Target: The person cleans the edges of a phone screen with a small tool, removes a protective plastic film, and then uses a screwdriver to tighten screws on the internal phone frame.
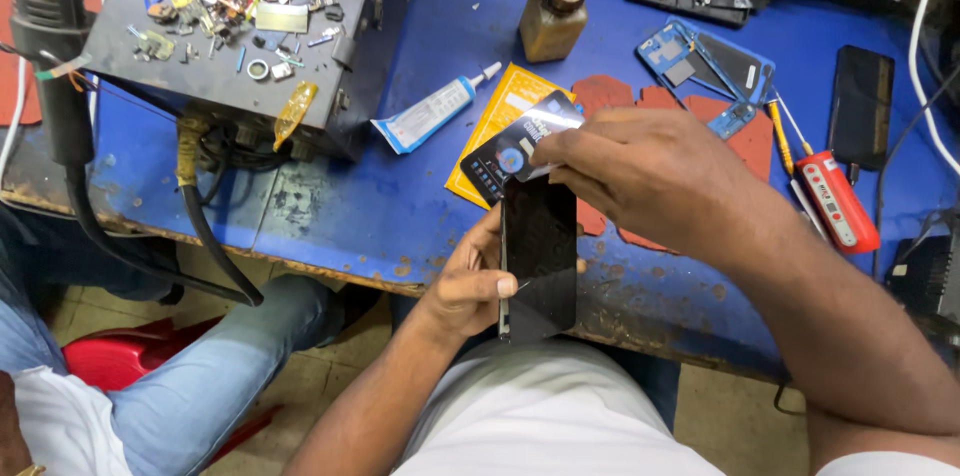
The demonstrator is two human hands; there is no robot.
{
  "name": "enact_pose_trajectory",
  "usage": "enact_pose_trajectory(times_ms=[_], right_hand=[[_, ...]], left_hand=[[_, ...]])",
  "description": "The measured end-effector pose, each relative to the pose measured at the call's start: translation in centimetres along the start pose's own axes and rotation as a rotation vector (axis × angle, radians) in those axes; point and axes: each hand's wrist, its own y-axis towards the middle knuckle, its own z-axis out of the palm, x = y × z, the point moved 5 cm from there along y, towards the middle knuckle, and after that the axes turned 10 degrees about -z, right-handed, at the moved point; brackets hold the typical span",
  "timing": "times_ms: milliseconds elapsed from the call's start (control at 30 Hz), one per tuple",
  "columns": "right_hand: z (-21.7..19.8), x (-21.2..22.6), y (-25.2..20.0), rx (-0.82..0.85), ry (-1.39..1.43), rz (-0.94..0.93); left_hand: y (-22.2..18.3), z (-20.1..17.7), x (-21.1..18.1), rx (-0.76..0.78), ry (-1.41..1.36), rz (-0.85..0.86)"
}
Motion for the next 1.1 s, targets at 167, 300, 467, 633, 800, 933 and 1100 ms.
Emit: enact_pose_trajectory(times_ms=[167, 300, 467, 633, 800, 933, 1100], right_hand=[[0.3, -0.4, -0.9, 0.015, -0.043, 0.045], [0.4, -0.9, -1.6, 0.003, -0.052, 0.085], [0.3, -0.9, -2.2, -0.013, -0.044, 0.111], [0.4, -1.0, -2.9, -0.011, -0.027, 0.171], [0.4, -1.2, -3.3, -0.032, 0.036, 0.238], [0.6, -1.3, -3.5, -0.037, 0.041, 0.216], [1.0, -1.5, -3.5, -0.063, 0.049, 0.21]], left_hand=[[0.0, 0.0, 0.1, 0.003, -0.001, -0.009], [0.0, -0.1, 0.2, 0.011, -0.007, -0.025], [0.1, 0.0, 0.2, 0.024, -0.014, -0.02], [0.1, -0.7, 0.8, 0.028, -0.057, -0.018], [-0.1, -1.4, 1.1, 0.015, -0.046, -0.047], [-0.1, -1.9, 1.2, 0.004, -0.071, -0.04], [0.1, -1.9, 1.1, -0.003, -0.071, -0.038]])
